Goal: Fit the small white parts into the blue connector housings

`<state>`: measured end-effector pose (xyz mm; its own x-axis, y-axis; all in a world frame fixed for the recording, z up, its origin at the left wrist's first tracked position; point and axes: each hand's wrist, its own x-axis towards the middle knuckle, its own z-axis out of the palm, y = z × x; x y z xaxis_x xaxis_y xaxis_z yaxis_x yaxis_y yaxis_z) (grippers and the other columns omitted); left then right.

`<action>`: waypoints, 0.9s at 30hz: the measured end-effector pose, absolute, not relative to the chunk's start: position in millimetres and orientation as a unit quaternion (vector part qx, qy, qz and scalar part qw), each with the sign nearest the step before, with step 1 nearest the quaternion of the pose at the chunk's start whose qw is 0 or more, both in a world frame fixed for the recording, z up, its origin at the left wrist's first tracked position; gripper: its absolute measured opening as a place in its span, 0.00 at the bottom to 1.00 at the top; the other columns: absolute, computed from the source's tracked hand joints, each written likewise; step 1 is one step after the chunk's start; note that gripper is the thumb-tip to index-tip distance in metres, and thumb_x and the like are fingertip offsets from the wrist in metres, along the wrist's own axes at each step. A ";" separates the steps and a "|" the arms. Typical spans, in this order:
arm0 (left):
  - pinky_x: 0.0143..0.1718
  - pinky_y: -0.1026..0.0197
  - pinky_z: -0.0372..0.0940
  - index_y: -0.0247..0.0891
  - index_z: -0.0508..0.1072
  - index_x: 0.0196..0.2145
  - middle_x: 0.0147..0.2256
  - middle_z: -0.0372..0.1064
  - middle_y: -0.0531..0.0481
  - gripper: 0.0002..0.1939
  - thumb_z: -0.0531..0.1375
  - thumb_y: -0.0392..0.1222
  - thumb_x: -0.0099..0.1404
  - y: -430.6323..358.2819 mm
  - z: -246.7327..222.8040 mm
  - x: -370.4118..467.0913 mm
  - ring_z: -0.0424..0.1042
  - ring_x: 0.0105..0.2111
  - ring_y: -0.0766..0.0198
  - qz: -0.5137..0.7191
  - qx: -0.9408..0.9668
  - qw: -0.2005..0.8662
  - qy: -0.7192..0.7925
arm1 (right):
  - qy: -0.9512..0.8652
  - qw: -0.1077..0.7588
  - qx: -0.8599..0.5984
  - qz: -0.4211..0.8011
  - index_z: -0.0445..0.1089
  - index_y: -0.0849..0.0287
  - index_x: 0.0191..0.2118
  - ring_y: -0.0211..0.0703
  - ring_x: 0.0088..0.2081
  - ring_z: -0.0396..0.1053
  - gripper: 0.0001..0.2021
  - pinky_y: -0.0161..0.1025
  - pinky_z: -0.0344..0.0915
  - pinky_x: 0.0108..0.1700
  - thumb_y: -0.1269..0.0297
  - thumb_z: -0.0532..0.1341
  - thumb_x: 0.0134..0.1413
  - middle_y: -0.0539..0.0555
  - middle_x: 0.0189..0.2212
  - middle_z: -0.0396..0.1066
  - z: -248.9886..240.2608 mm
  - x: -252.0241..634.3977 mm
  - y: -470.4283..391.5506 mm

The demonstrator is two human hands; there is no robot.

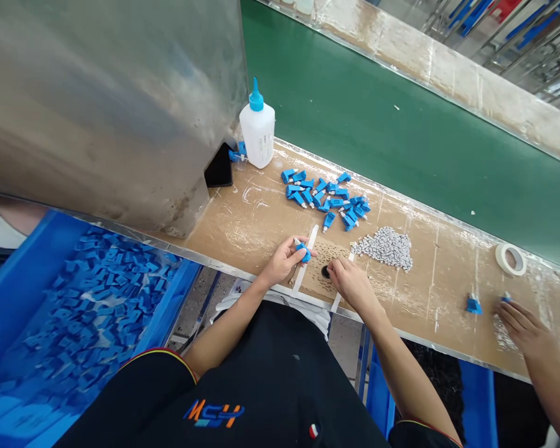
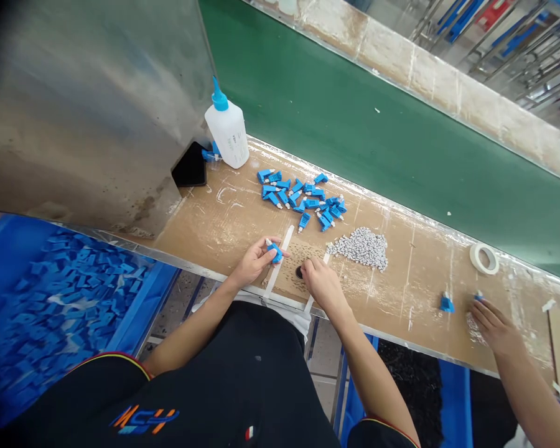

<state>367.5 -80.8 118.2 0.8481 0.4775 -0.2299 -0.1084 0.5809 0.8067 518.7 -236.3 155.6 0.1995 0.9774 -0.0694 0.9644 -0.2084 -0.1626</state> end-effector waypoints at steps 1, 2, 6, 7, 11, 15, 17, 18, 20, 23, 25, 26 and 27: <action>0.32 0.63 0.64 0.35 0.69 0.47 0.36 0.81 0.42 0.29 0.69 0.59 0.59 -80.7 118.2 367.4 0.71 0.28 0.66 0.170 0.427 0.862 0.216 | -0.630 0.038 -0.772 0.071 0.65 0.55 0.34 0.46 0.34 0.71 0.10 0.38 0.60 0.32 0.66 0.52 0.69 0.56 0.31 0.71 155.3 517.9 -235.5; 0.32 0.63 0.64 0.35 0.69 0.48 0.35 0.80 0.42 0.30 0.69 0.59 0.59 -80.6 118.2 367.3 0.71 0.28 0.66 0.169 0.429 0.861 0.215 | -0.633 0.036 -0.771 0.068 0.65 0.55 0.34 0.46 0.33 0.71 0.10 0.39 0.60 0.32 0.67 0.53 0.69 0.56 0.30 0.71 155.7 517.2 -235.0; 0.32 0.63 0.65 0.33 0.72 0.54 0.36 0.78 0.43 0.34 0.68 0.60 0.59 -80.3 119.3 366.5 0.70 0.30 0.66 0.174 0.444 0.853 0.210 | -0.632 0.062 -0.768 0.083 0.64 0.55 0.34 0.45 0.33 0.70 0.09 0.38 0.60 0.33 0.66 0.53 0.69 0.54 0.30 0.71 162.8 519.1 -236.0; 0.33 0.63 0.66 0.33 0.73 0.54 0.37 0.78 0.44 0.34 0.69 0.60 0.58 -80.1 119.6 366.3 0.70 0.31 0.66 0.177 0.450 0.850 0.209 | -0.625 0.077 -0.771 0.090 0.64 0.55 0.34 0.45 0.32 0.70 0.09 0.38 0.60 0.33 0.65 0.53 0.69 0.54 0.30 0.70 165.1 521.2 -237.4; 0.35 0.64 0.67 0.34 0.77 0.53 0.36 0.73 0.47 0.30 0.69 0.57 0.59 -79.5 120.1 365.1 0.69 0.32 0.66 0.180 0.469 0.840 0.206 | -0.579 0.124 -0.800 0.097 0.64 0.54 0.35 0.44 0.30 0.68 0.09 0.38 0.61 0.34 0.64 0.53 0.68 0.52 0.29 0.69 170.2 535.4 -248.2; 0.34 0.64 0.68 0.36 0.78 0.53 0.35 0.71 0.49 0.28 0.69 0.54 0.59 -79.2 120.2 364.9 0.68 0.31 0.67 0.175 0.471 0.841 0.203 | -0.559 0.120 -0.817 0.073 0.62 0.54 0.33 0.45 0.30 0.68 0.10 0.39 0.59 0.32 0.63 0.52 0.68 0.53 0.28 0.69 166.6 547.5 -259.9; 0.34 0.64 0.68 0.36 0.78 0.52 0.36 0.71 0.49 0.26 0.69 0.53 0.60 -79.4 120.0 365.3 0.68 0.31 0.67 0.178 0.472 0.839 0.203 | -0.560 0.107 -0.818 0.072 0.62 0.53 0.32 0.45 0.30 0.68 0.11 0.39 0.59 0.31 0.63 0.51 0.68 0.53 0.28 0.69 162.9 548.3 -262.0; 0.34 0.64 0.68 0.37 0.78 0.52 0.36 0.72 0.49 0.26 0.69 0.52 0.60 -79.6 119.7 365.6 0.68 0.31 0.67 0.181 0.473 0.838 0.203 | -0.562 0.101 -0.817 0.074 0.62 0.53 0.33 0.46 0.31 0.69 0.11 0.39 0.59 0.32 0.63 0.51 0.69 0.54 0.29 0.69 160.9 547.4 -261.7; 0.35 0.64 0.68 0.36 0.79 0.52 0.36 0.72 0.49 0.26 0.69 0.51 0.60 -80.0 119.1 365.9 0.68 0.32 0.67 0.182 0.474 0.837 0.203 | -0.568 0.091 -0.814 0.076 0.63 0.53 0.33 0.46 0.32 0.70 0.10 0.39 0.60 0.32 0.62 0.52 0.69 0.54 0.29 0.70 156.8 544.2 -258.8; 0.35 0.64 0.69 0.37 0.78 0.53 0.39 0.73 0.47 0.26 0.69 0.51 0.60 -80.2 118.4 365.6 0.69 0.33 0.66 0.178 0.476 0.836 0.205 | -0.574 0.070 -0.813 0.075 0.63 0.53 0.33 0.46 0.34 0.71 0.10 0.39 0.60 0.33 0.63 0.53 0.68 0.55 0.31 0.72 152.0 539.5 -251.9; 0.36 0.63 0.69 0.37 0.78 0.53 0.42 0.74 0.45 0.26 0.69 0.52 0.60 -80.0 118.4 365.1 0.70 0.35 0.65 0.178 0.479 0.834 0.208 | -0.575 0.056 -0.813 0.080 0.63 0.53 0.32 0.47 0.33 0.71 0.10 0.39 0.60 0.32 0.64 0.53 0.67 0.55 0.31 0.72 151.6 538.8 -248.4; 0.37 0.63 0.69 0.37 0.78 0.53 0.43 0.74 0.45 0.26 0.69 0.51 0.60 -79.9 118.5 364.9 0.70 0.36 0.64 0.179 0.482 0.832 0.209 | -0.574 0.055 -0.812 0.086 0.63 0.54 0.32 0.47 0.33 0.71 0.10 0.39 0.60 0.32 0.65 0.53 0.67 0.55 0.31 0.72 152.7 539.3 -247.4; 0.38 0.62 0.69 0.36 0.78 0.52 0.43 0.74 0.44 0.26 0.69 0.51 0.59 -79.9 118.5 364.6 0.70 0.37 0.64 0.180 0.484 0.830 0.210 | -0.573 0.061 -0.812 0.094 0.63 0.54 0.32 0.47 0.33 0.70 0.10 0.39 0.60 0.31 0.65 0.53 0.67 0.55 0.30 0.72 155.0 540.1 -246.8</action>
